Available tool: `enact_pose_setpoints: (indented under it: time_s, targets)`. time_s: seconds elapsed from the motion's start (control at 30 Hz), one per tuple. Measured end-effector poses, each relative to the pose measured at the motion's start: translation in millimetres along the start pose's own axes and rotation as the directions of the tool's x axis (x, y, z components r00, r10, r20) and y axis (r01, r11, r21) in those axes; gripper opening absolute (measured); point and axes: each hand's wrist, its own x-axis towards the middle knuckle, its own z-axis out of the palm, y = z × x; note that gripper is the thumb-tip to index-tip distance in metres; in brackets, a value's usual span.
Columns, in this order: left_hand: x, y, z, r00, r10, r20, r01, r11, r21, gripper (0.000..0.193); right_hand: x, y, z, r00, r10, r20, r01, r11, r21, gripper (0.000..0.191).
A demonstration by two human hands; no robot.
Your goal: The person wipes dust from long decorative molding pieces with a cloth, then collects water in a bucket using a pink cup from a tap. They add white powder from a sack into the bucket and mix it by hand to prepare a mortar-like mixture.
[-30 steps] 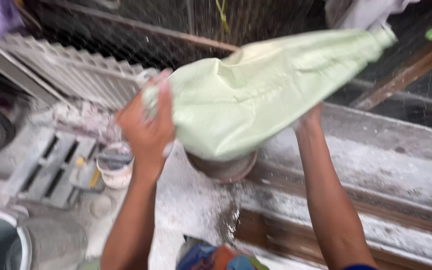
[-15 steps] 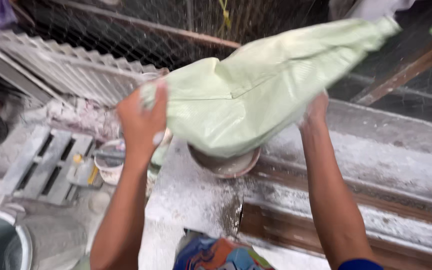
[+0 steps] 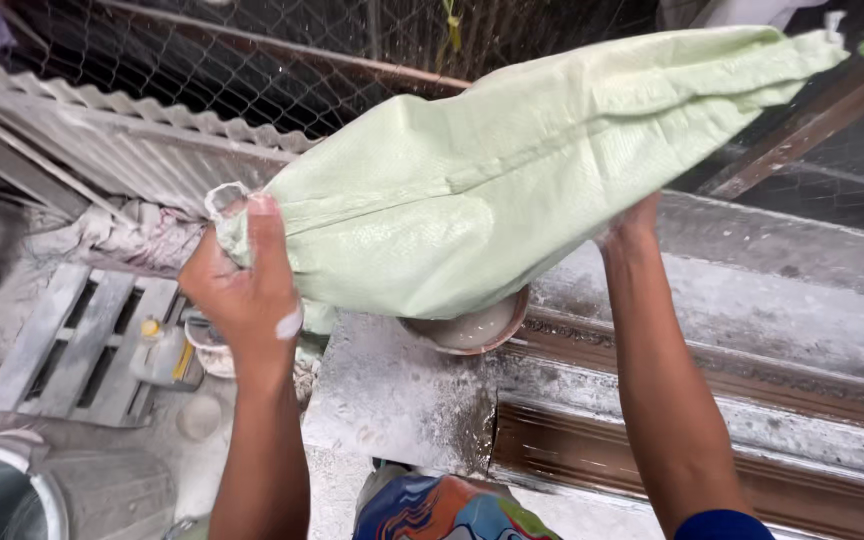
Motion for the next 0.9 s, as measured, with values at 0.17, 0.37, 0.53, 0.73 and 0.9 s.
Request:
enact_pose_setpoints:
  time_s: [0.17, 0.37, 0.53, 0.73, 0.9]
  targets:
    - [14.3, 2.3, -5.2, 0.992, -0.062, 0.109, 0.048, 0.991, 0.125, 0.026, -4.8, -1.0, 18.6, 0.99, -0.059, -0.126, 0.021, 0.959, -0.284, 0.041]
    - [6.7, -14.7, -20.1, 0.975, -0.133, 0.176, 0.106, 0.982, 0.157, 0.029, -20.4, 2.0, 24.6, 0.992, -0.09, -0.093, 0.062, 0.962, -0.265, 0.039]
    - [-15.3, -64.4, -43.8, 0.978, -0.191, 0.081, 0.188, 0.981, 0.038, 0.032, -29.9, 6.2, 53.5, 0.997, -0.078, 0.024, 0.082, 0.973, -0.214, 0.03]
    - [-33.9, -131.1, -85.5, 0.771, -0.633, 0.073, 0.624, 0.727, -0.288, 0.05, -83.2, 14.1, 145.4, 0.979, 0.03, 0.202, -0.015, 0.997, -0.075, 0.027]
    - [-128.8, -149.2, -120.8, 0.377, -0.925, -0.048, 0.845, 0.365, -0.392, 0.065, -156.5, 40.9, 200.2, 0.84, 0.135, 0.525, -0.043, 0.982, -0.184, 0.038]
